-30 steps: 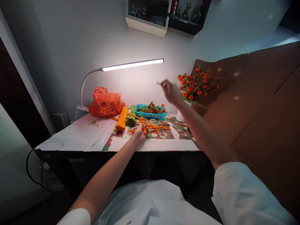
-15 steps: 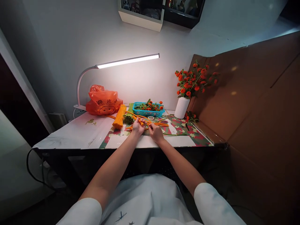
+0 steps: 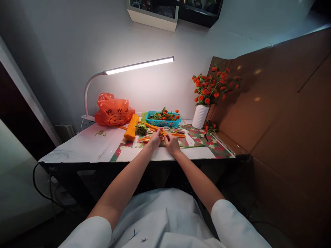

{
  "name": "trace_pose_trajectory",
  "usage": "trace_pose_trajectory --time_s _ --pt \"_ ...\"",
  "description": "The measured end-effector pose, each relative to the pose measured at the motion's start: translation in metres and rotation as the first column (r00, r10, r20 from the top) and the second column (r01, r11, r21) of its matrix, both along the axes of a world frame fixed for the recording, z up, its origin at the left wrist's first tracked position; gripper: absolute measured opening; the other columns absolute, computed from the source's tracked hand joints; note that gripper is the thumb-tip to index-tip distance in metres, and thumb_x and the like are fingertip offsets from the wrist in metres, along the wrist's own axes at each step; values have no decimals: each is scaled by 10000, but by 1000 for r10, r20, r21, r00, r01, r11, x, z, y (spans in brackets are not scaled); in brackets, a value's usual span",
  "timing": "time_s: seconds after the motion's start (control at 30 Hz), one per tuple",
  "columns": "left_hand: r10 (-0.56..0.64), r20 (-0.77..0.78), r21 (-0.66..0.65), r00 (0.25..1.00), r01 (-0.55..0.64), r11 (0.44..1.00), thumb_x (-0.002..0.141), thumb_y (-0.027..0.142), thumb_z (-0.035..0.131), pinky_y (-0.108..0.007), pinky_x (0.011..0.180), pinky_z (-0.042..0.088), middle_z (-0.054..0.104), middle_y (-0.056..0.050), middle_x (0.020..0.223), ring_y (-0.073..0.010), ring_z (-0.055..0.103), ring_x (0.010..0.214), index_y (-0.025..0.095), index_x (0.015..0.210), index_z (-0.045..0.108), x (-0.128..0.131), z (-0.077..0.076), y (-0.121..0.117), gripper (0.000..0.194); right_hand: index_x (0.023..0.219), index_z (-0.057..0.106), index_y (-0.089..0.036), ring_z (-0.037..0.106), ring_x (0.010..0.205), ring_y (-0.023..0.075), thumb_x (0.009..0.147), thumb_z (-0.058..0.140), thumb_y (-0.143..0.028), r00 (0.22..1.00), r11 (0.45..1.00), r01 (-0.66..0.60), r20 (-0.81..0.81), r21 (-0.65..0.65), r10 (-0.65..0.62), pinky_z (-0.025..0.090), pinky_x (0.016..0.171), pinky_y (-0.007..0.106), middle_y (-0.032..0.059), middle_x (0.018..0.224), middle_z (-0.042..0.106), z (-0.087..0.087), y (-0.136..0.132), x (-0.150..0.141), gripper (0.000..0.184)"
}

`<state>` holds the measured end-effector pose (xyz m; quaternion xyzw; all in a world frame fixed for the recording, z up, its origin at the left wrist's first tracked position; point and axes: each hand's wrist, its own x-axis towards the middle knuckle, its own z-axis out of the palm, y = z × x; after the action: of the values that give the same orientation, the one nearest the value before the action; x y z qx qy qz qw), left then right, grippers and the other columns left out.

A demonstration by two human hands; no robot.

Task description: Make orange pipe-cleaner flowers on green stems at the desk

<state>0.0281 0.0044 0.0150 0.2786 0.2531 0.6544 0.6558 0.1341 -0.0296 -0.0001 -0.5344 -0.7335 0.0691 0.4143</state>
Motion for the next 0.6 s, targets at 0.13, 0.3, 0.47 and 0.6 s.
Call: trace_pose_trajectory --time_s 0.13,0.3,0.47,0.6 --pt "46 -63 66 997 -41 997 794 218 696 -157 445 346 515 46 588 -47 454 481 150 851 660 -2 -4 3 96 915 606 -187 637 729 192 902 432 -256 999 1000 1 -33 4 -1 428 692 260 54 794 695 1 -1 1 188" --pt "130 -80 120 988 -120 986 696 143 764 -162 564 413 622 13 688 -56 542 598 127 824 689 -4 -5 1 148 885 598 -185 629 687 187 898 424 -260 995 999 -38 -90 24 40 432 672 259 46 736 683 1 -1 2 190" --pt "67 -168 154 984 -41 987 586 166 838 -233 715 492 679 -34 742 -122 625 715 110 779 688 -3 -8 -3 250 848 572 -190 615 647 177 894 422 -261 983 996 -59 -168 66 69 426 652 255 32 683 655 -3 4 2 173" --pt "83 -193 151 978 -54 987 539 244 869 -291 798 509 700 -49 783 -171 663 805 122 810 676 -6 -10 0 354 944 549 -186 613 662 175 869 474 -268 967 995 -50 -247 81 68 430 659 257 20 711 654 -6 9 5 134"
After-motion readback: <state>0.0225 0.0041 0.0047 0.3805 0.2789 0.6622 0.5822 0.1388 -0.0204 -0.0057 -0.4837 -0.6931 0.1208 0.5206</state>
